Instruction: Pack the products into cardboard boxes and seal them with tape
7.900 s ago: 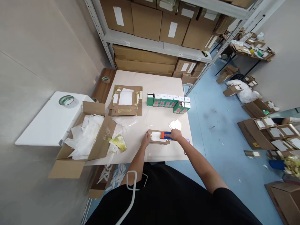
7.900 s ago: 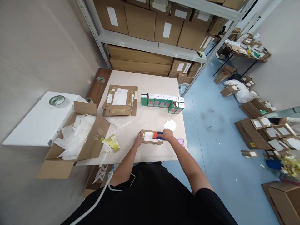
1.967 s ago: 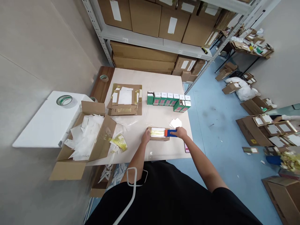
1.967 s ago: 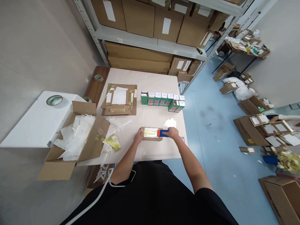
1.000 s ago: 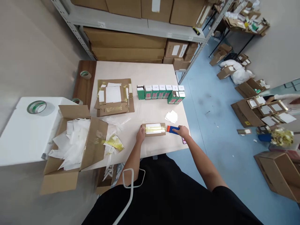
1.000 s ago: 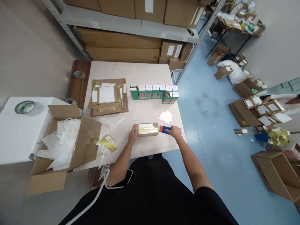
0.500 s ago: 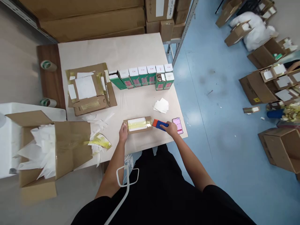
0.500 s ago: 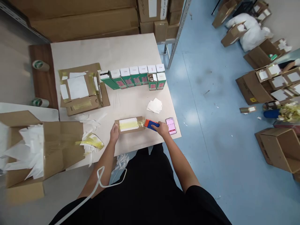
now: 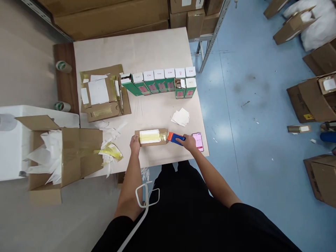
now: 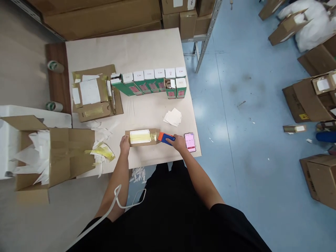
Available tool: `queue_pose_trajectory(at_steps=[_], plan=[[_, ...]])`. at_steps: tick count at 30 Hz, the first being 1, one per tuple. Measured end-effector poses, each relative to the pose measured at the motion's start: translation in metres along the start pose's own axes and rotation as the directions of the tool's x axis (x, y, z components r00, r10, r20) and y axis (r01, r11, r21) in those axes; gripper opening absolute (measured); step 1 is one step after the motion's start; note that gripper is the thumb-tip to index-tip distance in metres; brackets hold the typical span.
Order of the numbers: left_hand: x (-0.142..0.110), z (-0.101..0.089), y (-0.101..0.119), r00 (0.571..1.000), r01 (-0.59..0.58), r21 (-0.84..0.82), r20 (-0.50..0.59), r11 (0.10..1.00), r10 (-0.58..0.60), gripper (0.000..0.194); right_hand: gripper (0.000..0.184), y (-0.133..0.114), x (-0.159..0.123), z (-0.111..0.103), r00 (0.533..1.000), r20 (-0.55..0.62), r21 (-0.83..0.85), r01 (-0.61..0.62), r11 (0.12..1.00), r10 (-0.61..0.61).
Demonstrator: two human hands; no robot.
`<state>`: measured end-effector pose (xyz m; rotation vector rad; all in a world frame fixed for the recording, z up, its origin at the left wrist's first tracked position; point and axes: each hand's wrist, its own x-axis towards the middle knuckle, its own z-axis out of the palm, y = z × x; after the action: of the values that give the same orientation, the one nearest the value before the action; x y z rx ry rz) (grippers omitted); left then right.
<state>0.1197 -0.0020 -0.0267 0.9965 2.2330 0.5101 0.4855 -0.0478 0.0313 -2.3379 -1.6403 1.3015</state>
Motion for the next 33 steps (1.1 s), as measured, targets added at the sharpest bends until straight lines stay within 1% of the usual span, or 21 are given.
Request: queue_pose_trajectory(at_steps=[3,6,8,14,17,20,23,26,29,31,33], plan=[[-0.001,0.0,0.013,0.995,0.088,0.053,0.033,0.995,-0.09,0.054,0.049,0.001,0.001,-0.004,1.0,-0.007,-0.003,-0.006,1.0,0.006],[-0.005,0.0,0.024,0.991,0.105,0.156,0.07,0.982,-0.117,0.066,0.047,0.002,0.0,-0.009,1.0,-0.012,0.014,-0.017,1.0,0.017],[-0.009,0.0,0.027,0.988,0.11,0.186,0.086,0.976,-0.128,0.07,0.047,0.002,0.001,-0.012,1.0,-0.009,0.022,-0.022,1.0,0.023],[-0.016,0.0,0.02,0.983,0.089,0.106,0.152,0.99,-0.104,0.079,0.046,-0.004,0.003,-0.02,1.0,-0.017,-0.064,0.011,0.998,-0.012],[-0.014,-0.002,0.015,0.981,0.073,0.069,0.172,0.995,-0.084,0.08,0.048,-0.014,-0.004,-0.023,0.999,-0.037,-0.066,-0.015,0.998,0.013],[-0.008,-0.008,0.008,0.976,0.062,0.029,0.209,0.998,-0.067,0.082,0.049,-0.027,-0.017,-0.023,0.998,-0.064,-0.046,-0.028,0.999,0.025],[0.003,-0.018,-0.003,0.966,0.071,-0.021,0.249,0.997,-0.063,0.085,0.052,-0.044,-0.031,-0.02,0.995,-0.095,-0.014,0.0,1.0,-0.001],[0.02,-0.028,-0.018,0.956,0.074,-0.075,0.29,0.994,-0.049,0.084,0.054,-0.07,-0.042,-0.015,0.994,-0.1,0.068,0.053,0.996,-0.046],[0.039,-0.04,-0.033,0.956,0.047,-0.112,0.292,0.993,-0.012,0.076,0.054,-0.106,-0.052,-0.009,0.994,-0.081,0.094,0.087,0.992,-0.079],[0.051,-0.05,-0.039,0.965,0.045,-0.096,0.263,0.994,-0.018,0.072,0.053,-0.134,-0.059,-0.005,0.989,-0.101,0.049,0.117,0.992,-0.112],[0.06,-0.062,-0.041,0.975,0.036,-0.068,0.219,0.997,-0.02,0.073,0.051,-0.163,-0.065,0.002,0.982,-0.129,-0.016,0.139,0.99,-0.14]])
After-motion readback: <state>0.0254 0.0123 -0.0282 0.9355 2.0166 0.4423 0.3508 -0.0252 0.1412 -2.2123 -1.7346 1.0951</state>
